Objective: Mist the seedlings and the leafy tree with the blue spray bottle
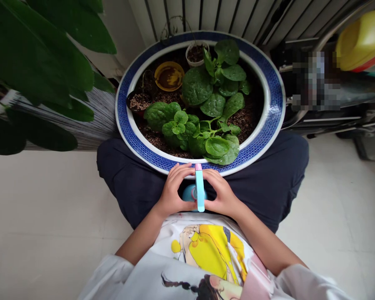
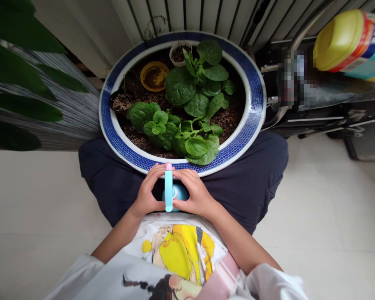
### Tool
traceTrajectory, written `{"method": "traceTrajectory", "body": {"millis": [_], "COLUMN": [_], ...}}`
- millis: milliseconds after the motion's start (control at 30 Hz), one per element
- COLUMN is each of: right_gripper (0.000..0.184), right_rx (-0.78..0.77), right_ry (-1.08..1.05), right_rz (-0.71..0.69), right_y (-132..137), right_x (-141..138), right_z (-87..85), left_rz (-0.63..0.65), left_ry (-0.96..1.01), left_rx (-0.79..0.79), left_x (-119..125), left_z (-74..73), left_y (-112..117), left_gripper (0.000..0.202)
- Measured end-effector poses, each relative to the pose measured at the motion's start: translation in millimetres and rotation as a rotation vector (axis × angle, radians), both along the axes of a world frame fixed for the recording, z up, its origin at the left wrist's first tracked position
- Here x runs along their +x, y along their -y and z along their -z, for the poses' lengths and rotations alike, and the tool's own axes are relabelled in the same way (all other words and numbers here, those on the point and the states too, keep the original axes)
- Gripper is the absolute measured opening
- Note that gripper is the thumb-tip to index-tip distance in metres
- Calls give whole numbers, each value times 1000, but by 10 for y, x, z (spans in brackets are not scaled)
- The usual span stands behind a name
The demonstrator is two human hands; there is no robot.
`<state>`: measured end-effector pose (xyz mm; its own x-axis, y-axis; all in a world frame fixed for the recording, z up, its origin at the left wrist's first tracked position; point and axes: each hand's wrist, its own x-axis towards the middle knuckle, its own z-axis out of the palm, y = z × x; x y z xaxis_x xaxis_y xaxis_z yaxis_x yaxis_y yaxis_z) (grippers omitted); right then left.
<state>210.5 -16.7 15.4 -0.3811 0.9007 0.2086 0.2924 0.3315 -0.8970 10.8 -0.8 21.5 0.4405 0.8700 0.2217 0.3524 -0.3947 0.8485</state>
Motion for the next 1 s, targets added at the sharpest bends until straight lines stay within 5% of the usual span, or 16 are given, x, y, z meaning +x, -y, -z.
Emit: {"method": "traceTrajectory", "body": {"millis": [433, 1000], "right_gripper": [76, 55], "right_rx": [9, -1], "right_ry": [24, -47], "right_rz": [-33, 5], "right_y": [-13, -12], "right_x": [3, 12], "right_z": [69, 25], "left_rz": [92, -27], "left_ry": [28, 97], "left_rx": [-121, -134], "left_x": [4, 21], "left_z": [42, 6], "left_y": [-20, 12], "left_gripper": [98, 71]}}
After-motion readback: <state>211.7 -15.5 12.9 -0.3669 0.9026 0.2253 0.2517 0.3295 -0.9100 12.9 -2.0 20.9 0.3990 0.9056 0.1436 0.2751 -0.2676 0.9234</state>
